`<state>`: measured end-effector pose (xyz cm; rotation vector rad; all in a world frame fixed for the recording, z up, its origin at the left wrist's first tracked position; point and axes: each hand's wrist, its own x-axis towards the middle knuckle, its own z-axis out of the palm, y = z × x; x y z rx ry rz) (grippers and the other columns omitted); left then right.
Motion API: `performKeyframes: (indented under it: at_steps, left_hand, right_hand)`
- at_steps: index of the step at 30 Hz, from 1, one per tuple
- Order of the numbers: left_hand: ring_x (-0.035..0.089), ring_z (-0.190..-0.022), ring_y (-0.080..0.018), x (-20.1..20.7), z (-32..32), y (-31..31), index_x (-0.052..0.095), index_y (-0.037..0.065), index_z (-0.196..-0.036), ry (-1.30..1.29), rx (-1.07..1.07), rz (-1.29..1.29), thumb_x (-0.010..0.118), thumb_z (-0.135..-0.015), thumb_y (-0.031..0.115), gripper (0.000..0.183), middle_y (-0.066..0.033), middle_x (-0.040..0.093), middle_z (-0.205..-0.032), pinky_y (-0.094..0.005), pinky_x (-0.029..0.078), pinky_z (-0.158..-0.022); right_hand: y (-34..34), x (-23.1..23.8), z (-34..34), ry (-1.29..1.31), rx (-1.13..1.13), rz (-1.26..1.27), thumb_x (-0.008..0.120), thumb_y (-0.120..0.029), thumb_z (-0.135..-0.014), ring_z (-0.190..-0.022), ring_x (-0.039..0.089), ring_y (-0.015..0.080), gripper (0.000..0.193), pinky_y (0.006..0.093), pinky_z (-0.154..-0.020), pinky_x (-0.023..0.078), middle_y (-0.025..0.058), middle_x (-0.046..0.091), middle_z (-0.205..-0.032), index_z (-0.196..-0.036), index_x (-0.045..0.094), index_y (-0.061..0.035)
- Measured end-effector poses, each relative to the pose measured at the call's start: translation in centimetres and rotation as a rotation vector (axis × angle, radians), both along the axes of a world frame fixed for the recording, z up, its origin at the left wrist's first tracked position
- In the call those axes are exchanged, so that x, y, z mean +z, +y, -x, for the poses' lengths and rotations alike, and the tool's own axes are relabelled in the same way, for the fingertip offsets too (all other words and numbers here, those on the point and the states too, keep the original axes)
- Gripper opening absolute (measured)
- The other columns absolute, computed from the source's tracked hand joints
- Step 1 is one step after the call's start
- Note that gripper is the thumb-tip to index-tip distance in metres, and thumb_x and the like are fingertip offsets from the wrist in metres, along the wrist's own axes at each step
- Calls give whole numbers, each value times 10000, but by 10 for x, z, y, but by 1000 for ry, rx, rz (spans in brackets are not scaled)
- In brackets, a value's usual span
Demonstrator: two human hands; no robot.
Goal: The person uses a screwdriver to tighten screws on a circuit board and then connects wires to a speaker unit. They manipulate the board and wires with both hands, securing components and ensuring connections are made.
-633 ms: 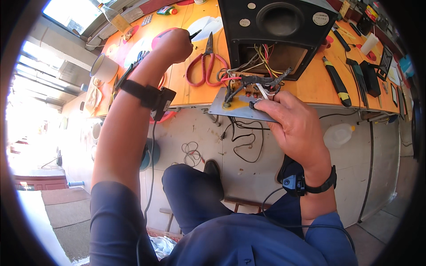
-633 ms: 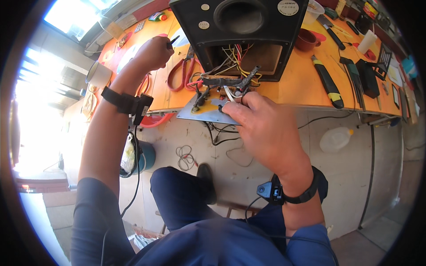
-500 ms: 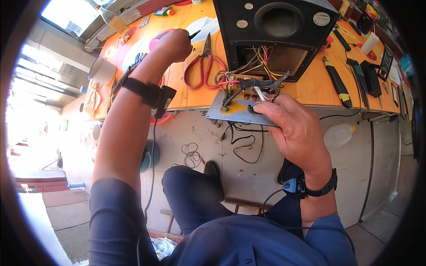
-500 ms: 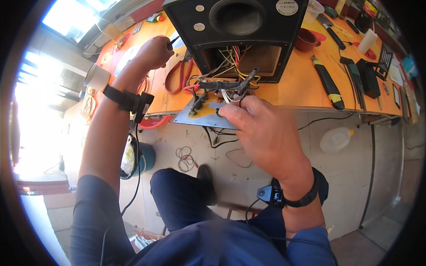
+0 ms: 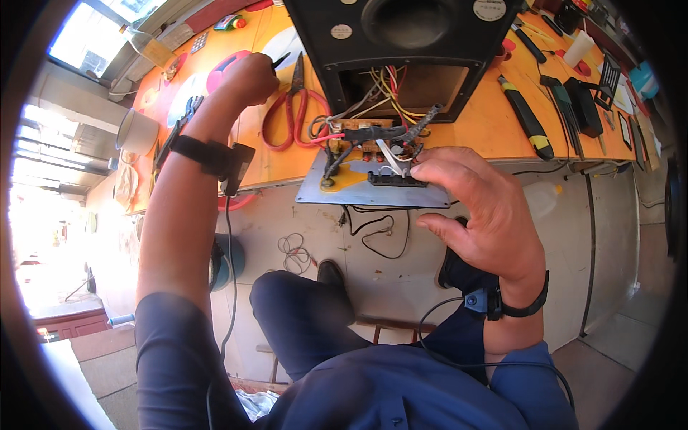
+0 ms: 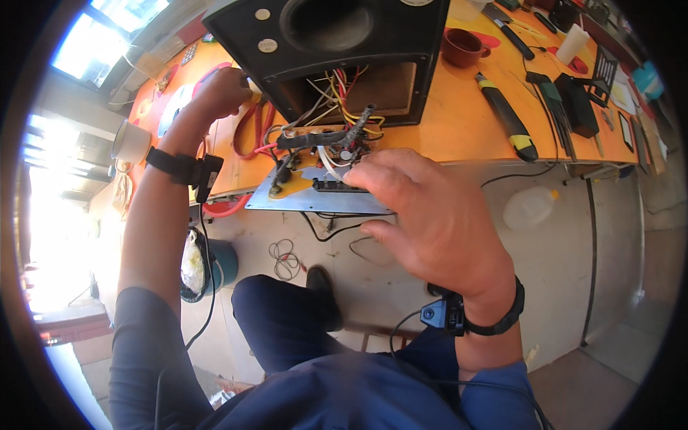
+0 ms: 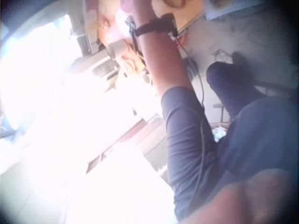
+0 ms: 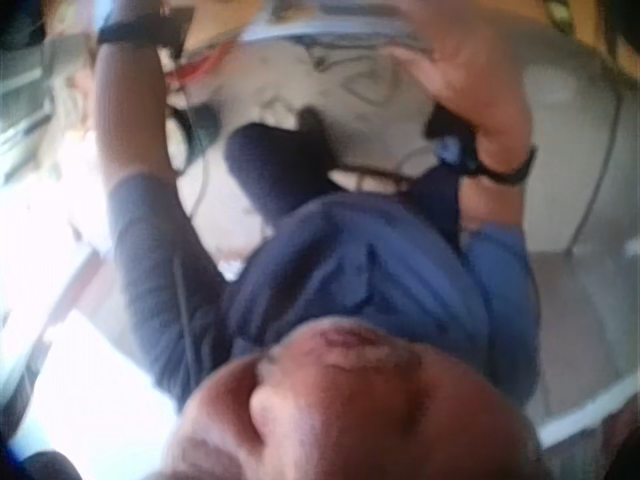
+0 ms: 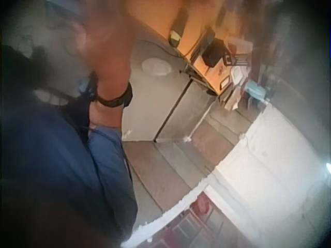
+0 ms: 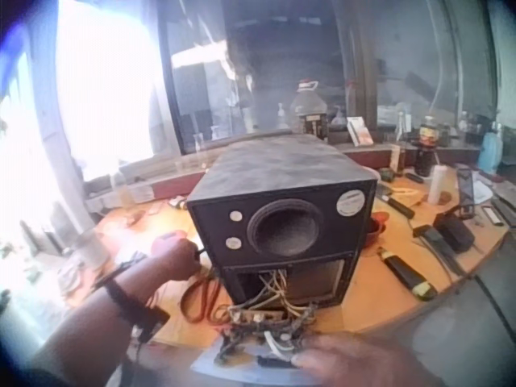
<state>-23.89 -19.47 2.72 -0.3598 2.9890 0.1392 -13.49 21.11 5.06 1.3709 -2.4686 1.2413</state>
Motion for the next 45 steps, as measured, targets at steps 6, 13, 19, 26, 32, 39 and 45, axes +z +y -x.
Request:
performKeyframes:
  at_steps: [6,13,19,26,32,39,45]
  left_hand:
    - [667,-548,-213,0,-2,-1,666,-61,-920,-17,32,-36,648,-876,123,191,-143,674,-728,-351,531,-543]
    - [730,-789,-313,0,-6,-1,744,-8,-997,26,-10,30,638,-898,219,269,-178,738,-830,-415,556,-714]
    - [667,-606,-171,-9,-2,-3,711,-2,-1032,63,7,-103,668,-913,109,168,-88,672,-738,-317,552,-571]
    - [654,-608,-173,-12,5,-5,697,-1,-995,3,37,-79,644,-889,82,145,-90,666,-724,-312,523,-544]
    - [734,-881,-328,-4,4,-1,720,25,-1069,2,22,-80,628,-866,185,275,-182,748,-946,-414,565,-757]
    - [716,-960,-367,-3,7,5,736,30,-1081,4,7,-19,613,-893,193,278,-188,749,-1018,-444,552,-828]
    - [706,-874,-330,0,6,3,747,18,-1035,-13,-11,48,649,-860,140,235,-181,733,-940,-426,548,-748]
  right_hand:
    - [17,8,5,-25,-63,15,915,-92,-625,-1123,668,369,651,405,-960,532,152,704,-1178,-1204,620,-44]
    - [33,9,7,6,-150,5,903,-91,-654,-1085,677,343,610,384,-960,531,147,701,-1168,-1196,631,-31]
    - [40,8,11,-26,-174,15,878,-49,-669,-1055,695,283,576,357,-943,542,151,682,-1163,-1193,642,-16]
    - [42,5,16,-38,-172,21,866,-38,-682,-1013,709,288,539,357,-920,551,156,674,-1156,-1171,643,0]
    - [43,3,18,-17,-210,-9,859,-38,-686,-1011,713,286,519,350,-903,549,157,672,-1140,-1153,637,5]
    - [44,2,21,26,-229,-48,851,-41,-695,-995,714,280,506,345,-895,547,152,669,-1119,-1148,631,8]
    - [44,2,21,7,-231,-31,858,-82,-721,-994,715,279,498,344,-887,545,153,665,-1111,-1151,624,6]
